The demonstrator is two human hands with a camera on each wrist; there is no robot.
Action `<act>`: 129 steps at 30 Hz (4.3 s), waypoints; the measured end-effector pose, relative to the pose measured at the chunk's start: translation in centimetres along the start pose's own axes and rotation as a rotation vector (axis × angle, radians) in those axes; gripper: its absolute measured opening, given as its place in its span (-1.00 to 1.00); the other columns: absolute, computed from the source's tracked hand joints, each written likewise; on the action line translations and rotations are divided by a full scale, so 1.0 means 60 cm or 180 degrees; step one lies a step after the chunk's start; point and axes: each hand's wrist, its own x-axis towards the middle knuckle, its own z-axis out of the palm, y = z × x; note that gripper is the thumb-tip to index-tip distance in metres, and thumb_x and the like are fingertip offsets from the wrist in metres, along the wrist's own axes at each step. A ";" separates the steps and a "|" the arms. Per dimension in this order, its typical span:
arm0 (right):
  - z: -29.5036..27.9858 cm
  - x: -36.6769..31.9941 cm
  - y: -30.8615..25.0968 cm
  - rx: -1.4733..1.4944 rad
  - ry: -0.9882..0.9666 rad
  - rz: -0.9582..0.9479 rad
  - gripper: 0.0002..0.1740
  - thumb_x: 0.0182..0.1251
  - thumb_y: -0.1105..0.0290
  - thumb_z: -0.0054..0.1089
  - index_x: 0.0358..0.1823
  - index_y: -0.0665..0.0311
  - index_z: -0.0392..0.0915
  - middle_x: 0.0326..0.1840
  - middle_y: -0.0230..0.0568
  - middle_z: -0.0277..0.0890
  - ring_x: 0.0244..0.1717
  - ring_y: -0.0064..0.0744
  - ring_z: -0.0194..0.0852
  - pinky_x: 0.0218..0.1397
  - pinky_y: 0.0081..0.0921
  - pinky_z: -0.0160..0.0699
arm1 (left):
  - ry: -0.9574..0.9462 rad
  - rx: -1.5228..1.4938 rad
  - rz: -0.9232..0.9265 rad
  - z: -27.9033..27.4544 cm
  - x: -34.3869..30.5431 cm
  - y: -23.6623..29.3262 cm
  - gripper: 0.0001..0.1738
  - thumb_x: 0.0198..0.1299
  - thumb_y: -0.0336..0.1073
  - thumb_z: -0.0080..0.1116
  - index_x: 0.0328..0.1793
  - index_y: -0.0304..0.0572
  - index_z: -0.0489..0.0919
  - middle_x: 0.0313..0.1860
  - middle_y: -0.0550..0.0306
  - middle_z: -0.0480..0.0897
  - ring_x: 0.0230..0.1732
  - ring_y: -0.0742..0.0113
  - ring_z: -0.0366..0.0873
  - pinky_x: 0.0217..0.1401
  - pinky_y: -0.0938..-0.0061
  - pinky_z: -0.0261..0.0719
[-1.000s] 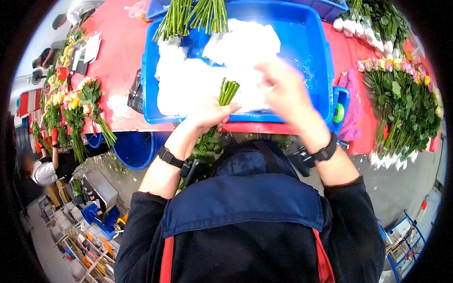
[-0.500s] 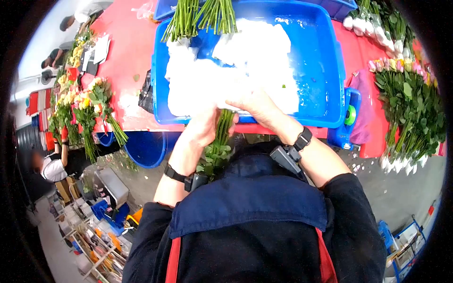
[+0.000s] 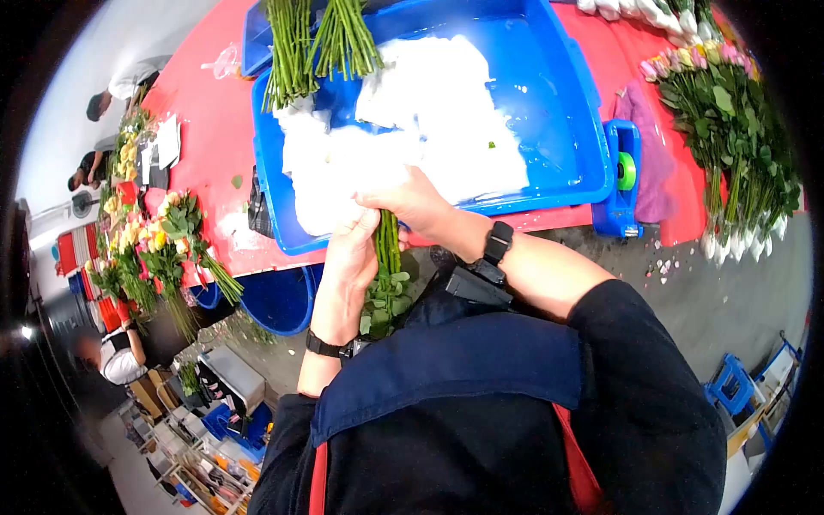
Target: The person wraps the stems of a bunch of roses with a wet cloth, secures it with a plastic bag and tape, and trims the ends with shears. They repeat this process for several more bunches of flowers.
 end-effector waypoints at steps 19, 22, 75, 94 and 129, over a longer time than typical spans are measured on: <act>-0.086 0.076 0.023 -0.5464 -0.0521 -0.0199 -0.64 0.06 0.09 0.35 -0.31 0.25 0.66 -0.31 -0.02 0.65 -0.21 0.03 0.62 -0.09 -0.16 0.58 | 0.0948 0.1007 0.0552 -0.118 -0.014 0.101 -0.77 0.36 -0.32 0.10 -0.07 -0.40 0.51 -0.43 0.11 0.61 -0.55 0.46 0.53 -0.55 0.60 0.43; -0.084 0.097 0.042 -0.5629 -0.0542 0.0003 -0.64 0.02 0.08 0.38 -0.35 0.25 0.66 -0.29 0.00 0.65 -0.23 0.05 0.62 -0.10 -0.15 0.58 | 0.0791 0.1097 0.0521 -0.114 -0.018 0.109 -0.78 0.36 -0.33 0.09 -0.08 -0.40 0.51 -0.40 0.11 0.63 -0.55 0.49 0.50 -0.53 0.62 0.43; 0.145 0.063 0.038 -0.2864 -0.0155 0.0112 -0.79 0.16 0.49 0.24 -0.18 0.42 0.62 -0.36 -0.33 0.61 -0.35 -0.61 0.48 -0.32 -0.59 0.42 | -0.0012 0.0204 0.0720 -0.175 -0.118 0.087 -0.76 0.30 -0.26 0.18 -0.17 -0.34 0.63 -0.44 0.18 0.61 -0.50 0.45 0.52 -0.45 0.52 0.50; 0.298 -0.008 0.062 -0.3380 -0.0856 -0.1907 -0.92 0.17 0.58 0.25 -0.32 0.34 0.53 -0.46 -0.19 0.49 -0.40 -0.35 0.49 -0.30 -0.48 0.46 | 0.1425 0.1162 0.1685 -0.228 -0.162 0.153 -0.56 0.12 -0.36 0.39 -0.07 -0.24 0.31 -0.27 0.11 0.47 -0.28 0.39 0.53 -0.47 0.53 0.57; 0.067 -0.204 0.053 -0.4240 0.0490 -0.1216 -0.80 0.22 0.36 -0.02 -0.37 0.31 0.55 -0.43 0.08 0.55 -0.29 0.16 0.56 -0.22 -0.01 0.50 | -0.0149 0.2397 0.0472 0.034 -0.133 -0.016 -0.48 0.18 -0.14 0.31 0.18 -0.30 0.53 -0.09 0.14 0.65 -0.11 0.48 0.54 0.02 0.52 0.50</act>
